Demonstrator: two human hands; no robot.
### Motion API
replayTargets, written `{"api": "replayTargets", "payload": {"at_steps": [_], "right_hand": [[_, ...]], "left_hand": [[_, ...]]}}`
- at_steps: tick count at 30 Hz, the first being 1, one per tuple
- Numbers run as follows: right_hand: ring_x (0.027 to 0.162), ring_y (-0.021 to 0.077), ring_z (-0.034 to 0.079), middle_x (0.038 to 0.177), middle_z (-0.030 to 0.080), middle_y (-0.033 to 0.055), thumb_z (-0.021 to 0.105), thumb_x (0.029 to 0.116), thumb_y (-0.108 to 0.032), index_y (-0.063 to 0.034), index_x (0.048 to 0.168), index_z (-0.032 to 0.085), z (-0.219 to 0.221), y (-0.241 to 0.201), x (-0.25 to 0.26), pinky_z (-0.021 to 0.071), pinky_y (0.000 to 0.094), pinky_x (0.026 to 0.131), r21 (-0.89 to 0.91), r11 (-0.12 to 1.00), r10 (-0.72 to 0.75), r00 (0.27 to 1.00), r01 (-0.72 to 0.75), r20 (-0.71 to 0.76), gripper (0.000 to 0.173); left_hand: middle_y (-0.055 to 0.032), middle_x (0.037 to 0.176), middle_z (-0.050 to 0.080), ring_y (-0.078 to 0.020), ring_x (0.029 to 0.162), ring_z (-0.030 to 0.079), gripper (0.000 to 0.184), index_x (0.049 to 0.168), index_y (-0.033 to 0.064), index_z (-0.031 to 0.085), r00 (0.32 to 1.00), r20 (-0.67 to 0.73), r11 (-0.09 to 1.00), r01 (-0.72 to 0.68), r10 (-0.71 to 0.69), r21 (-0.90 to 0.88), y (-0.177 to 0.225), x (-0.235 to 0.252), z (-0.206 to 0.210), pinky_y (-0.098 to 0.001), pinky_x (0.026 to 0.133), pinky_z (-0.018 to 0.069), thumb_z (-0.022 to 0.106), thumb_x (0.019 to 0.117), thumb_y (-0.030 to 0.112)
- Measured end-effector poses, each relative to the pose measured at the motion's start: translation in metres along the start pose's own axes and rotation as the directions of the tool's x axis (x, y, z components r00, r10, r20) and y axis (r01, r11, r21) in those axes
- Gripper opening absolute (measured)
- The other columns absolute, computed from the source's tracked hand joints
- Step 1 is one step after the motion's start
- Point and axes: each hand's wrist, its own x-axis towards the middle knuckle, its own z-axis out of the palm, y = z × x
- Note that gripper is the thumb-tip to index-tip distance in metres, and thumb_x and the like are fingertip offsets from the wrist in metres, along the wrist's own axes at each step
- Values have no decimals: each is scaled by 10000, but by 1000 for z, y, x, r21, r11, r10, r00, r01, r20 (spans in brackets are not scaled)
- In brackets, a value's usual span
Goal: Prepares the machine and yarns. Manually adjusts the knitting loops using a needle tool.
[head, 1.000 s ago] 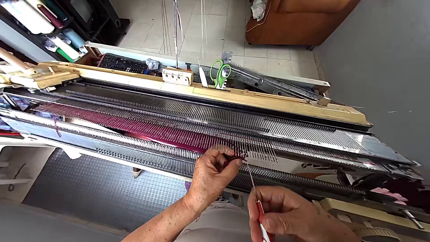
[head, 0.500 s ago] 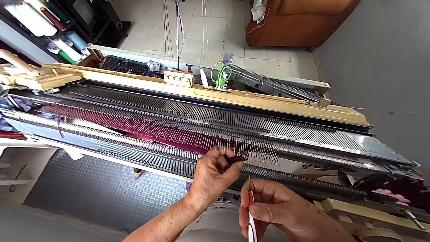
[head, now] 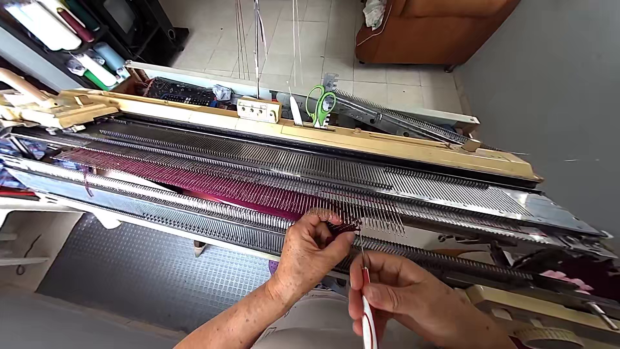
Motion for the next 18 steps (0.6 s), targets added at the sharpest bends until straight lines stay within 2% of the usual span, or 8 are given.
{"api": "replayTargets", "payload": {"at_steps": [2, 6, 11, 16, 18], "right_hand": [[901, 109, 744, 1025, 734, 24, 659, 988, -187, -114, 1184, 620, 11, -5, -15, 640, 261, 714, 0, 1000, 1, 1000, -1, 26, 213], [902, 112, 745, 1016, 736, 26, 673, 981, -188, -111, 1178, 624, 14, -7, -21, 640, 263, 732, 0, 1000, 15, 999, -15, 50, 217], [902, 51, 717, 970, 735, -13, 698, 964, -204, -123, 1146, 650, 20, -10, -29, 598, 202, 800, -35, 999, 33, 995, -30, 92, 206], [909, 92, 734, 1021, 735, 0, 582, 1031, -175, -112, 1145, 624, -12, 0, 9, 635, 240, 726, 1, 1000, 28, 1000, -28, 5, 137], [907, 81, 731, 1030, 731, 1, 618, 1015, -201, -114, 1174, 626, -5, 0, 2, 631, 235, 727, -9, 1000, 2, 999, -1, 42, 182]], "left_hand": [[96, 613, 560, 32, 572, 530, 65, 953, 16, 702, 1000, 3, 1000, -9, 9, -9, -1, 0, 0, -150, 563, 458, 692, 892, 34], [104, 608, 554, 36, 564, 519, 94, 977, 18, 702, 1000, 4, 1000, -17, 16, 21, 2, -2, 1, -149, 558, 451, 694, 884, 33], [109, 601, 541, 41, 553, 504, 93, 973, 23, 705, 999, -12, 998, -45, 46, 54, 5, -3, 2, -144, 548, 439, 690, 882, 33], [116, 603, 540, 39, 550, 502, 123, 1019, 23, 703, 999, 44, 999, -11, 9, 36, 3, -3, -9, -150, 550, 442, 681, 900, 50], [114, 597, 545, 40, 549, 504, 119, 1011, 22, 712, 999, 42, 999, -5, 4, 36, 3, -2, -10, -149, 549, 441, 684, 900, 55]]}}
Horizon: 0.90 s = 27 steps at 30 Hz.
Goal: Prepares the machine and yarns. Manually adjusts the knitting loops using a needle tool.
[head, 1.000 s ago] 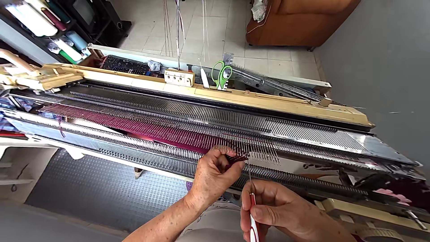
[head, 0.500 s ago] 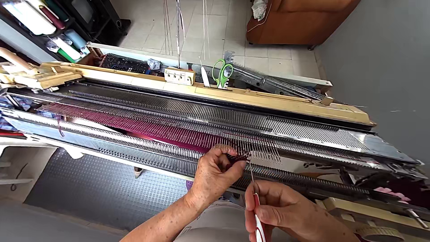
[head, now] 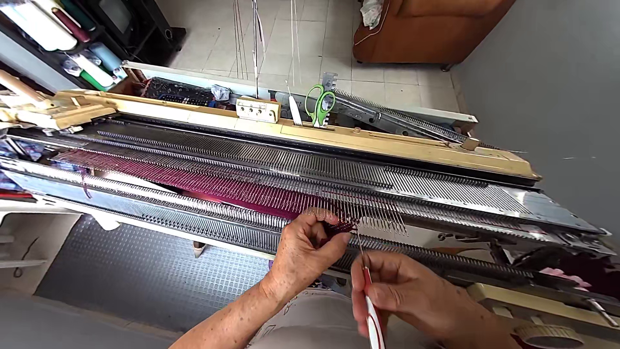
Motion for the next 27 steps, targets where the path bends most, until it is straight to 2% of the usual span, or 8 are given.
{"api": "replayTargets", "payload": {"at_steps": [2, 6, 9, 12, 15, 19, 23, 27], "right_hand": [[892, 86, 740, 1016, 741, 11, 678, 978, -213, -114, 1187, 638, 14, -5, -14, 634, 241, 723, 9, 1000, -5, 999, 4, 36, 234], [894, 83, 738, 1003, 741, 11, 702, 960, -193, -113, 1175, 639, 20, -8, -21, 630, 236, 745, 15, 1000, 11, 998, -12, 56, 238], [909, 48, 712, 982, 730, -9, 688, 970, -195, -114, 1154, 642, 23, -10, -24, 596, 200, 800, -15, 1000, 25, 996, -24, 90, 206], [894, 71, 732, 997, 739, 0, 645, 999, -210, -123, 1154, 636, 9, -6, -7, 622, 220, 736, -31, 999, 16, 1000, -16, 22, 179], [923, 99, 732, 1033, 732, 8, 599, 1025, -188, -107, 1159, 624, -4, 1, 9, 633, 245, 739, 1, 1000, 12, 1000, -12, -12, 158], [902, 89, 739, 1015, 740, 16, 683, 975, -196, -110, 1187, 636, 15, -5, -12, 631, 241, 743, 5, 1000, -4, 999, 4, 54, 234], [889, 33, 709, 967, 732, -21, 702, 962, -230, -120, 1142, 643, 22, -11, -22, 592, 188, 784, -53, 998, 40, 994, -35, 104, 219], [908, 76, 728, 1019, 732, 4, 610, 1022, -220, -115, 1175, 621, 0, -1, 3, 623, 225, 741, -24, 1000, 21, 999, -21, 25, 186]], "left_hand": [[111, 597, 550, 44, 552, 508, 109, 992, 23, 716, 1000, -11, 1000, -7, 7, 10, 1, 0, 1, -147, 547, 441, 694, 891, 56], [118, 589, 531, 48, 546, 489, 105, 981, 26, 712, 999, -25, 999, -32, 33, 27, 2, 0, 4, -142, 539, 427, 697, 879, 41], [117, 584, 527, 46, 537, 486, 124, 1003, 20, 721, 998, -43, 998, -44, 47, 52, 0, 0, 3, -145, 536, 426, 691, 885, 47], [119, 581, 519, 47, 537, 480, 123, 1013, 12, 709, 999, -21, 999, -35, 36, 35, -2, 1, -3, -143, 534, 419, 681, 901, 54], [125, 586, 523, 54, 539, 479, 117, 1012, 23, 711, 1000, 7, 999, -22, 22, 23, -3, 2, -7, -137, 531, 415, 680, 909, 69], [124, 572, 518, 55, 533, 472, 88, 969, 24, 720, 1000, -18, 1000, -11, 12, 26, -2, 3, -7, -138, 530, 413, 694, 892, 55], [128, 565, 496, 56, 527, 456, 87, 962, 27, 721, 998, -49, 998, -35, 38, 60, 0, 1, -3, -137, 528, 404, 695, 881, 47], [122, 571, 514, 57, 532, 469, 105, 992, 16, 715, 999, -15, 997, -51, 53, 62, -4, 2, -10, -135, 525, 405, 682, 905, 64]]}}
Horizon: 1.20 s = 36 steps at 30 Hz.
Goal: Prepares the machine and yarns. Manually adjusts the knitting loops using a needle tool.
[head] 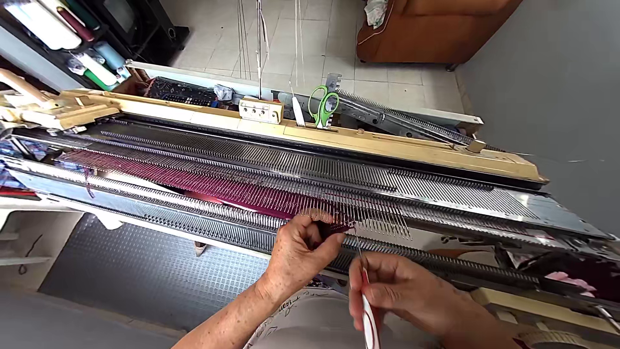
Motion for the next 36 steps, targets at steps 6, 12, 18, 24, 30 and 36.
{"api": "replayTargets", "payload": {"at_steps": [6, 12, 18, 24, 30, 36], "right_hand": [[901, 90, 740, 1012, 740, 13, 682, 975, -194, -115, 1178, 633, 19, -6, -12, 630, 241, 741, 30, 1000, -10, 999, 8, 35, 223], [911, 43, 710, 980, 731, -14, 700, 964, -215, -116, 1147, 642, 27, -9, -21, 592, 195, 806, -8, 1000, 3, 997, -2, 76, 216], [909, 116, 736, 1000, 737, 15, 562, 1035, -147, -96, 1136, 613, -8, 5, 24, 635, 257, 736, 48, 998, 54, 997, -51, -58, 124], [927, 96, 735, 1045, 729, 16, 634, 1004, -180, -105, 1190, 617, 16, 0, -1, 635, 254, 742, 7, 1000, -19, 1000, 19, 2, 201], [906, 65, 723, 993, 735, -5, 686, 972, -198, -117, 1156, 632, 31, -11, -16, 609, 215, 785, -19, 1000, 20, 999, -20, 39, 209], [913, 95, 733, 1012, 734, -2, 577, 1034, -181, -110, 1144, 613, -2, 2, 21, 633, 243, 740, 16, 999, 29, 999, -28, -36, 136]], "left_hand": [[135, 563, 496, 65, 523, 447, 105, 987, 19, 728, 1000, 10, 999, 17, -17, -30, 2, 0, -4, -133, 523, 396, 683, 900, 58], [62, 679, 628, 39, 619, 554, 85, 945, 25, 761, 990, -54, 984, -124, 131, 127, 3, -6, -1, -140, 588, 475, 699, 895, 57], [29, 758, 700, -7, 677, 646, 178, 1007, -3, 654, 992, 110, 998, -62, 63, -13, -24, 2, -23, -168, 642, 543, 504, 1050, 82], [54, 740, 654, 8, 693, 621, 145, 1027, -12, 669, 1000, 14, 1000, -13, 12, 7, 0, -2, -7, -177, 666, 534, 700, 921, 83], [50, 735, 666, 0, 672, 624, 188, 1067, 2, 686, 999, -45, 999, -11, 12, 31, 10, -6, 1, -179, 647, 530, 717, 889, 54], [82, 675, 598, 17, 628, 566, 208, 1062, -2, 688, 1000, -26, 999, 2, 0, 50, 11, -5, -5, -165, 617, 493, 728, 865, 53]]}}
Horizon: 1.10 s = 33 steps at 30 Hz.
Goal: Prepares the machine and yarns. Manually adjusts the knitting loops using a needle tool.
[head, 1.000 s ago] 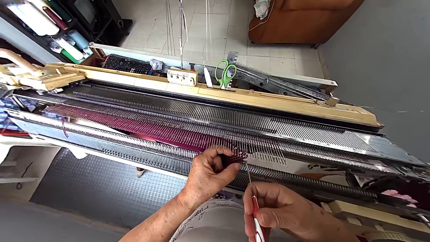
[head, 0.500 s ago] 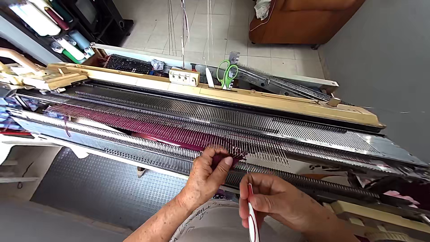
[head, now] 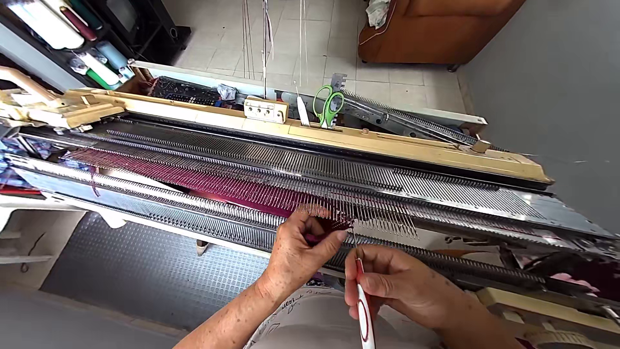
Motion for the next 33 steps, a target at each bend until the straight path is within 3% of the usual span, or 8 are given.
{"api": "replayTargets", "payload": {"at_steps": [4, 10, 15, 22, 28, 33], "right_hand": [[930, 94, 735, 1040, 731, 18, 636, 1004, -183, -105, 1192, 614, 17, -3, -17, 633, 248, 748, -6, 999, -43, 997, 44, 61, 205], [898, 51, 721, 987, 737, -11, 694, 967, -199, -121, 1153, 637, 29, -12, -32, 606, 201, 766, -39, 999, 2, 995, 2, 104, 209], [912, 92, 733, 1019, 736, -3, 576, 1035, -188, -114, 1147, 611, 2, 1, 3, 632, 242, 734, -17, 1000, -1, 1000, 2, 22, 139], [903, 65, 728, 993, 738, -3, 690, 968, -186, -116, 1159, 633, 31, -12, -27, 615, 214, 768, -19, 1000, -4, 993, 6, 117, 211], [916, 88, 730, 1016, 734, -4, 578, 1035, -192, -113, 1145, 619, 3, 0, 7, 630, 237, 744, -7, 1000, 4, 1000, -4, 28, 141], [902, 89, 738, 1016, 736, 14, 655, 991, -184, -110, 1175, 623, 27, -7, -14, 631, 242, 738, -12, 1000, -26, 996, 27, 83, 200]], "left_hand": [[86, 657, 590, 23, 600, 546, 188, 1037, 2, 706, 1000, -15, 1000, 5, -5, 0, 0, 1, -1, -155, 592, 477, 733, 858, 54], [83, 659, 605, 18, 589, 555, 207, 1049, 6, 694, 998, -58, 1000, -16, 16, -1, 3, -2, 4, -157, 583, 486, 745, 855, 54], [97, 637, 578, 28, 583, 533, 245, 1059, 2, 682, 1000, -17, 1000, -14, 15, 8, 1, -2, -3, -156, 578, 464, 757, 834, 64], [96, 621, 566, 31, 569, 518, 188, 1022, 13, 713, 998, -66, 999, -20, 22, 34, 2, 0, 0, -148, 565, 451, 743, 843, 61], [101, 627, 565, 33, 582, 520, 187, 1030, 3, 701, 998, -32, 999, -45, 45, 17, -5, -1, -7, -150, 575, 449, 730, 857, 66], [99, 620, 572, 38, 571, 521, 188, 1017, 8, 711, 998, -48, 999, -47, 47, 7, -1, -1, -5, -148, 565, 455, 745, 838, 56]]}}
